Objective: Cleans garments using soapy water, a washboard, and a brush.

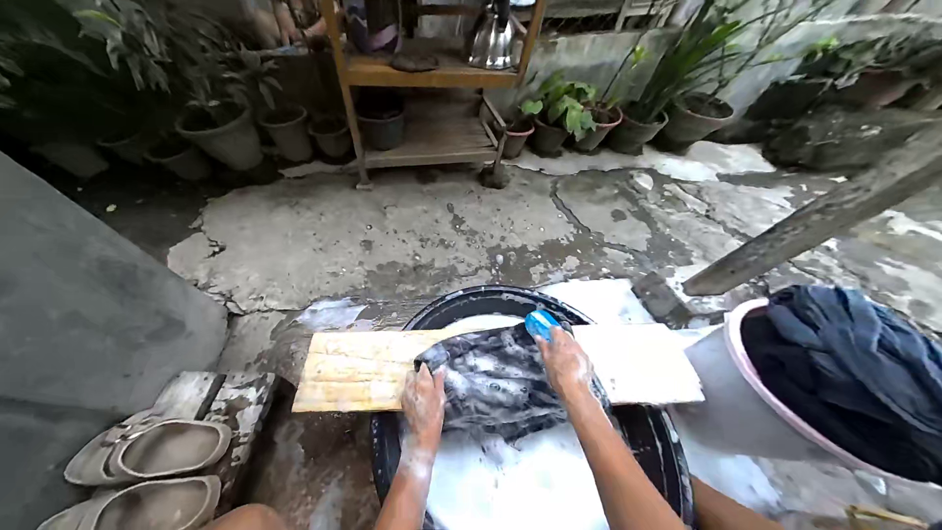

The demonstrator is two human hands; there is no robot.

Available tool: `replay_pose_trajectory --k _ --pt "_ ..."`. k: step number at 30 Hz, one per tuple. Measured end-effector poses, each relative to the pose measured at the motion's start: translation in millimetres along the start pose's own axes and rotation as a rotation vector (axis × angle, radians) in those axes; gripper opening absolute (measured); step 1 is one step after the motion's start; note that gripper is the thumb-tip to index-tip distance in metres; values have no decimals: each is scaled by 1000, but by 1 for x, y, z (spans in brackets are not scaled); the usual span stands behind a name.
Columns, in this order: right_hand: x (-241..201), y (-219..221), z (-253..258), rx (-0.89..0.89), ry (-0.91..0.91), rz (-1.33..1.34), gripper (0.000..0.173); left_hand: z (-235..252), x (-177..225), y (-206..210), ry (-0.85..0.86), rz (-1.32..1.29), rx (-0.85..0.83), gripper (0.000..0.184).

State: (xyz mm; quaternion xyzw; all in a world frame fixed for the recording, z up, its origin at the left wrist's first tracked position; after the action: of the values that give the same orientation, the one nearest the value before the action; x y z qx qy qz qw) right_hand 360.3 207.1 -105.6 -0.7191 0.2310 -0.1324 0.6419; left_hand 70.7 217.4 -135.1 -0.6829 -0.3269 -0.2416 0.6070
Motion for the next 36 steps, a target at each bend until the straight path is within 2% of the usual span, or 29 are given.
replay_pose_trajectory --k 3,5,6,8,9,11,13,15,18,19,20,22,24,25,26,28,31,32,34,36 --pt "14 -5 -5 78 68 -99 50 1 -5 2 169 -65 150 47" --pt "24 -16 -8 55 221 21 57 3 -6 3 196 -71 174 47" --pt "17 -21 -12 61 238 144 60 5 -5 3 202 -65 176 48" --pt "-28 -20 -30 6 135 311 68 6 -4 2 198 -66 169 48" --pt "-62 -11 -43 -84 56 304 72 6 -4 3 188 -73 161 47" --pt "-124 19 -67 -290 -100 122 74 8 -5 2 177 -68 170 42" --pt "-143 38 -70 -396 -167 -66 75 10 -7 0 202 -57 213 36" --pt "-110 37 -50 -373 -115 -102 76 9 -9 -2 230 -42 253 35" --pt "2 12 4 -175 151 -54 75 9 -7 -2 264 -25 307 35" --pt "29 4 14 -130 233 -52 75 10 -8 -3 265 -9 306 37" --pt "37 -2 15 -107 269 -44 74 9 -8 -1 262 9 301 39" --pt "-5 2 -10 -143 177 -1 72 8 -6 2 273 22 300 41" --pt "-82 25 -56 -319 -32 -46 71 9 -5 3 277 17 283 42" --pt "-111 34 -73 -378 -150 -79 71 10 -5 2 287 10 272 41" --pt "-120 37 -76 -400 -212 -97 72 10 -5 1 300 2 262 40" --pt "-83 30 -39 -380 -130 -68 72 8 -7 1 331 9 272 40" --pt "16 3 32 -164 184 -3 69 8 -4 2 346 34 308 40" --pt "26 -1 35 -133 241 3 69 8 -3 3 336 41 307 41" --pt "-13 6 5 -189 152 -8 69 9 -2 5 315 39 290 42" --pt "-82 30 -54 -368 -100 -51 71 8 -2 4 331 31 289 40"
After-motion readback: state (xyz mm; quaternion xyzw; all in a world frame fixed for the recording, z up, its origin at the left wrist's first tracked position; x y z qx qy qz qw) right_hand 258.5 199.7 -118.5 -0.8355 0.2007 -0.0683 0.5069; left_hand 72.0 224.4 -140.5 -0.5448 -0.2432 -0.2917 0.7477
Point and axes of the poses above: each hand's wrist, its own z-axis towards the middle knuckle, its own y-axis out of the palm, x = y × z, the point moved 9 cm from there along z, towards the middle knuckle, and after that the axes turned 13 degrees about -z, right-handed, at the moved point
